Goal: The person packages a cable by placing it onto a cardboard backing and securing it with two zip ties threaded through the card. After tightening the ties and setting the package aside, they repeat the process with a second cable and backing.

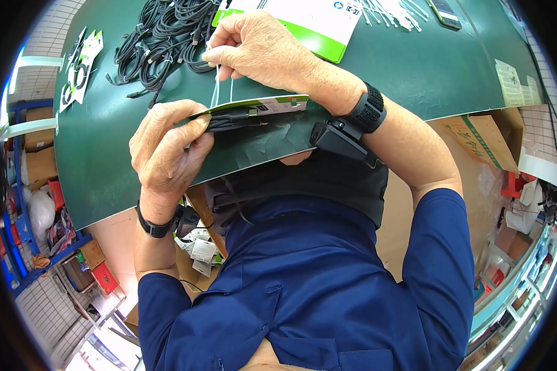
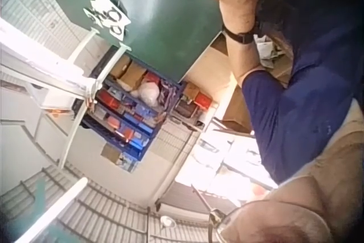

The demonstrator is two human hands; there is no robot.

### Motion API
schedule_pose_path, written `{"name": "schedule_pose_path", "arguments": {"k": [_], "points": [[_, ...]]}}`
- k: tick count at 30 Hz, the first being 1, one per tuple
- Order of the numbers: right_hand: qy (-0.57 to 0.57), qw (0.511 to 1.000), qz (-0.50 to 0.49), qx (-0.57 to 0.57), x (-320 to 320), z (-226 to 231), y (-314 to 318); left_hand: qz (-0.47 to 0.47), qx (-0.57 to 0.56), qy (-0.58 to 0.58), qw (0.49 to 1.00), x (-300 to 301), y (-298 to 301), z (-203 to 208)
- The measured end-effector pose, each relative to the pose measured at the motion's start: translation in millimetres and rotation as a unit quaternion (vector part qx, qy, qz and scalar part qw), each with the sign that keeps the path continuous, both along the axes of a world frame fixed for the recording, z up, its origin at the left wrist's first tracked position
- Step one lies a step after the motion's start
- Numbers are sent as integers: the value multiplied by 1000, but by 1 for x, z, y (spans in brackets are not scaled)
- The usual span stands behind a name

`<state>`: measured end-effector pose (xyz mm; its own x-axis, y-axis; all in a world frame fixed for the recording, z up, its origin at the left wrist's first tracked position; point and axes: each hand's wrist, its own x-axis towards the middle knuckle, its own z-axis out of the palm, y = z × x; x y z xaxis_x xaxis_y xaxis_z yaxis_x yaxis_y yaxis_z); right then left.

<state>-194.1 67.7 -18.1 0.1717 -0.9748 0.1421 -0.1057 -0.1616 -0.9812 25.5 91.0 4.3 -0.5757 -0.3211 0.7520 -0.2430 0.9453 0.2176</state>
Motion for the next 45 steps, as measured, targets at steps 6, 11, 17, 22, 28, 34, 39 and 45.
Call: {"name": "schedule_pose_path", "arguments": {"k": [6, 11, 17, 22, 28, 34, 39, 45], "points": [[-54, 993, 101, 37, 1, 11, 4, -2, 1, -5, 1000, 1, -2, 0], [-86, 974, 188, 89, -8, 15, 3, 6, 11, -10, 1000, 2, 0, 2], [-113, 957, 221, 147, -13, 22, 4, 10, -18, -42, 999, 0, 1, 15], [-108, 954, 196, 198, -15, 31, 7, -5, -13, -54, 998, 1, 0, 15], [-52, 945, 289, 145, -18, 24, 3, -19, -19, -54, 998, 2, -1, 15], [16, 947, 286, 148, -13, 29, 4, -20, -18, -39, 999, 4, 0, 10], [42, 979, 177, 88, -19, 37, -4, -3, 28, -32, 999, 7, -8, 15], [160, 987, 17, 25, -16, 86, 20, 59, 323, -8, 945, 8, -20, 6]]}}
